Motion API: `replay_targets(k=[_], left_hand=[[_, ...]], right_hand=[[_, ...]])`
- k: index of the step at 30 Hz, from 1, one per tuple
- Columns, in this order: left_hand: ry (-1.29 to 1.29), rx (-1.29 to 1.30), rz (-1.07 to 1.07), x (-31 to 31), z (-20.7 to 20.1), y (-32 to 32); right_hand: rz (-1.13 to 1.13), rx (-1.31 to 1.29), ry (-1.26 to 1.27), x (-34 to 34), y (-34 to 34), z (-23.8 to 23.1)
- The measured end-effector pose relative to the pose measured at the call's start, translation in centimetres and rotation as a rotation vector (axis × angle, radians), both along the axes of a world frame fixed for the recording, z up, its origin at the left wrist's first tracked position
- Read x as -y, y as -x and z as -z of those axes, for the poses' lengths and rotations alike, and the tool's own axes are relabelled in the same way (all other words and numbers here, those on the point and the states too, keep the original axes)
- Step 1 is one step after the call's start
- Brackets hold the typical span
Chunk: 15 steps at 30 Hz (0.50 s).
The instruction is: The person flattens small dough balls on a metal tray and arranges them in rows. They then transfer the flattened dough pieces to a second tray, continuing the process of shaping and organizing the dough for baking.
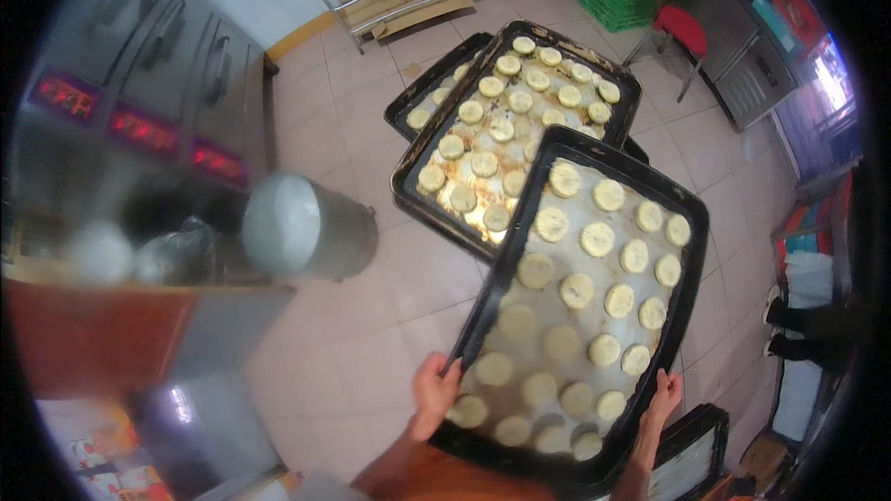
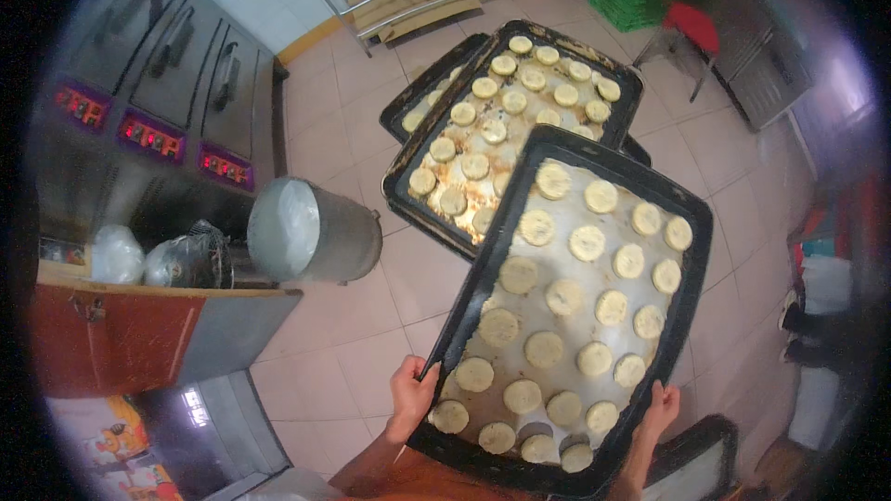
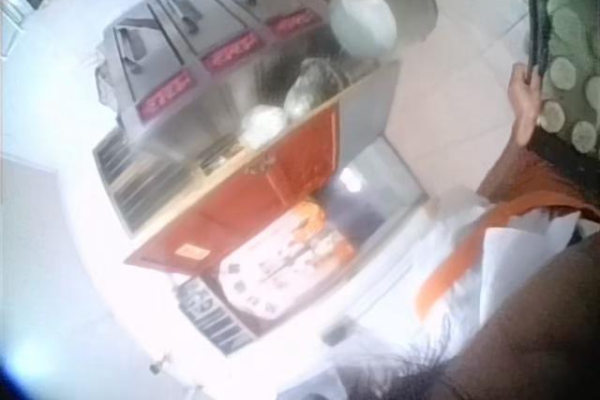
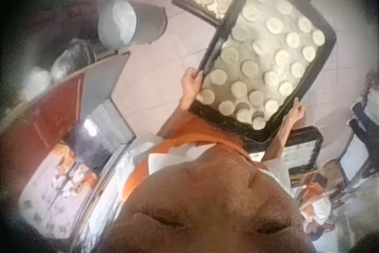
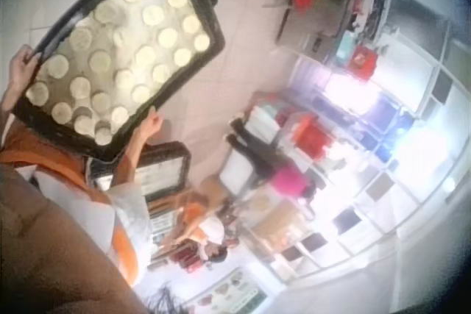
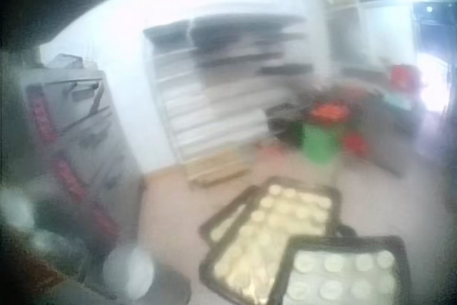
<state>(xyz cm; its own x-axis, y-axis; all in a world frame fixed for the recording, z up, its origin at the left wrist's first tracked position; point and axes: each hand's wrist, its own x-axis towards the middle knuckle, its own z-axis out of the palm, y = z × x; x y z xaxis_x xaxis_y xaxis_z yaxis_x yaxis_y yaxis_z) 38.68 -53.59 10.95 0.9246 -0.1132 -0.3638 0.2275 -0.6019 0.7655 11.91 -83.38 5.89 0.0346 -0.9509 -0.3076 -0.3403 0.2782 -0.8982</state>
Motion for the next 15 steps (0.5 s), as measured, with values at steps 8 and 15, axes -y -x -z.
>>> replay_targets(k=[8, 15], left_hand=[[0.046, 0.027, -0.377, 5.6, 3.3, -6.3], [0.062, 0.079, -0.527, 8.0, 5.4, -8.3]], right_hand=[[-0.377, 0.016, -0.001, 13.8, -20.7, 2.9], [-0.562, 0.030, 0.011, 18.0, -30.9, 4.6]])
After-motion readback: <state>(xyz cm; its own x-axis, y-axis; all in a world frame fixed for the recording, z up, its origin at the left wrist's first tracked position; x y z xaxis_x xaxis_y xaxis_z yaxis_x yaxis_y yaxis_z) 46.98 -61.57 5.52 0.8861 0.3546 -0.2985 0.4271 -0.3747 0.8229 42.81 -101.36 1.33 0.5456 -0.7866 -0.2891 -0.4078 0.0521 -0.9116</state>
